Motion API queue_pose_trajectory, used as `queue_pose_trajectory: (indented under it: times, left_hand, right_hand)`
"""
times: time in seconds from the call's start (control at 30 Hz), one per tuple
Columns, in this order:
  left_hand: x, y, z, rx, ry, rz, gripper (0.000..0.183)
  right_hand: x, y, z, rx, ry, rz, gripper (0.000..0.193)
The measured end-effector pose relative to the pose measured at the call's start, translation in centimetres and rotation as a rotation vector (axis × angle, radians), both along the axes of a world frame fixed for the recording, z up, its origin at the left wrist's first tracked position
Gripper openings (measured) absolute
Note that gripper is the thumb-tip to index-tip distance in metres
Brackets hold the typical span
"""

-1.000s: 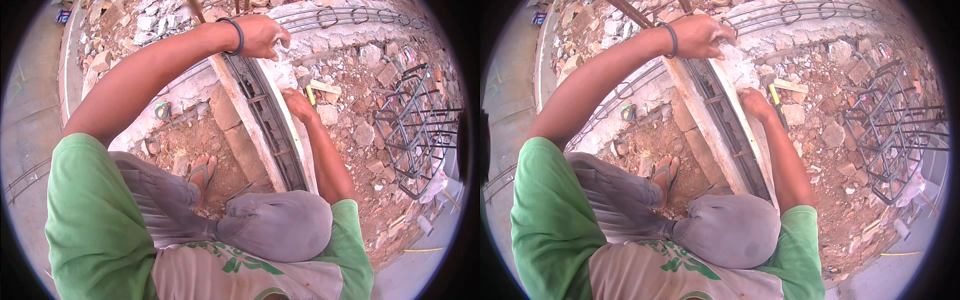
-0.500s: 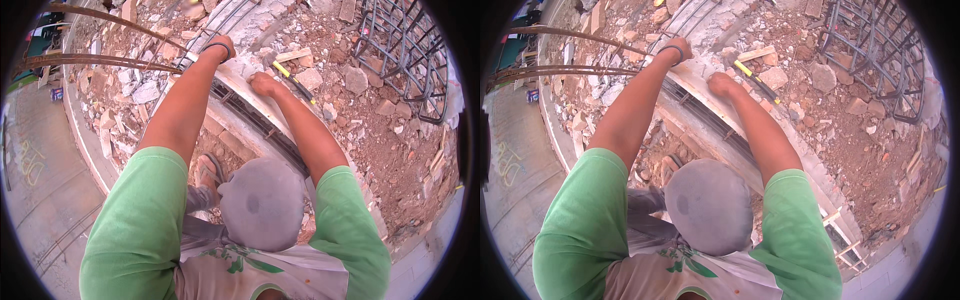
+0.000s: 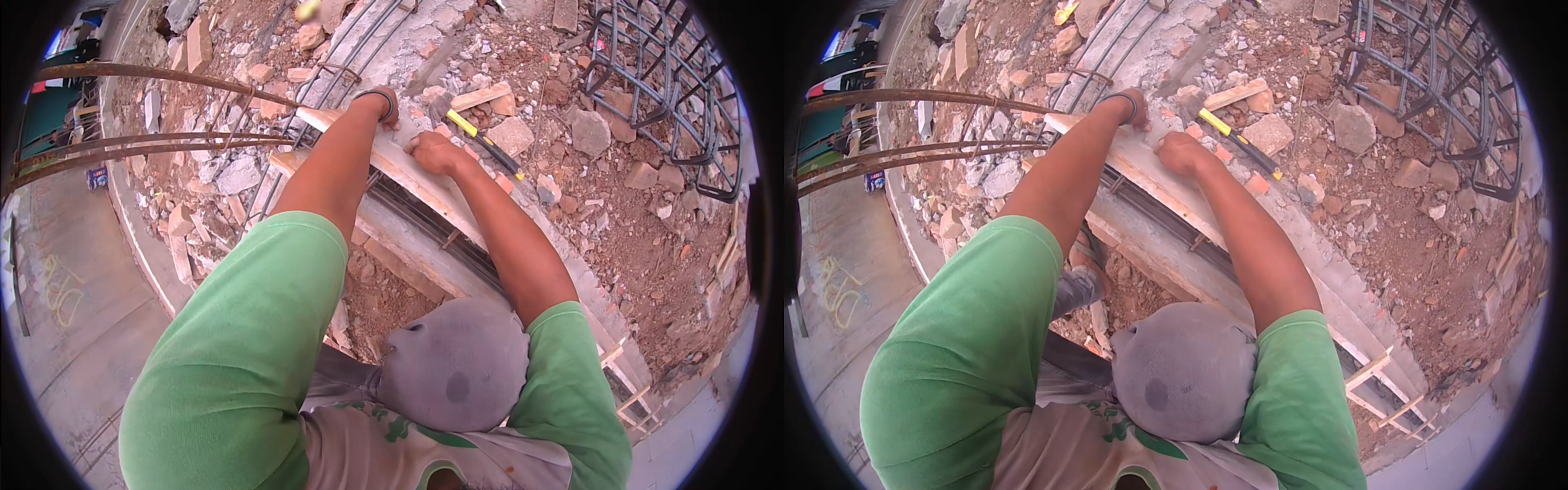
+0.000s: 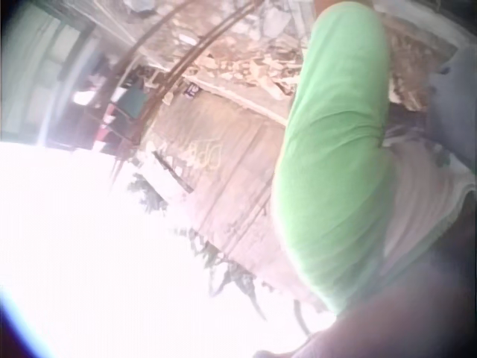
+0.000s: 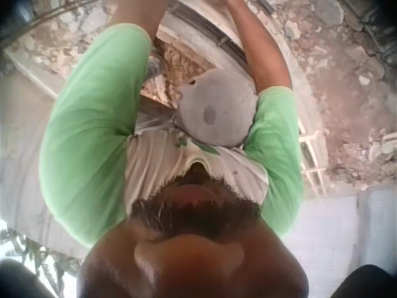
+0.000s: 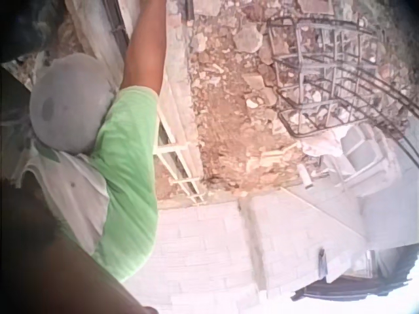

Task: The person constructs a wooden form for a concrete beam by hammering nails into boards and positioning them along a reinforced concrete structure.

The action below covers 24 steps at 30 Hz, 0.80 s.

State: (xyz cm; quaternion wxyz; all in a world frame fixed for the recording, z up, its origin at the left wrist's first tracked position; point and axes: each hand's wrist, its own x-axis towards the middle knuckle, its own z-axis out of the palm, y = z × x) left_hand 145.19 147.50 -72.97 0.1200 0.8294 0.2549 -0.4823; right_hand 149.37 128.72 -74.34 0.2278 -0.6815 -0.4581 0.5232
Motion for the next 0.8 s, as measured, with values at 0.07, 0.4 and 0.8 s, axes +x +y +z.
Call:
queue_pose_trajectory:
  times: [0.07,0.4,0.8]
  left_hand:
    - [-0.1,-0.7,-0.1,0.030,-0.066,0.099,0.015]
    - [0.2,-2.7,2.5,-0.476,-0.422,0.150,0.021]
    - [-1.6,-2.4,2.4,-0.600,-0.320,0.264,0.015]
  right_hand:
    - [-0.2,-0.7,1.3,-0.017,0.022,0.004,0.036]
    - [0.0,-3.2,3.2,0.012,0.118,-0.071,0.042]
    - [0.9,-5.7,3.8,0.050,0.330,-0.144,0.045]
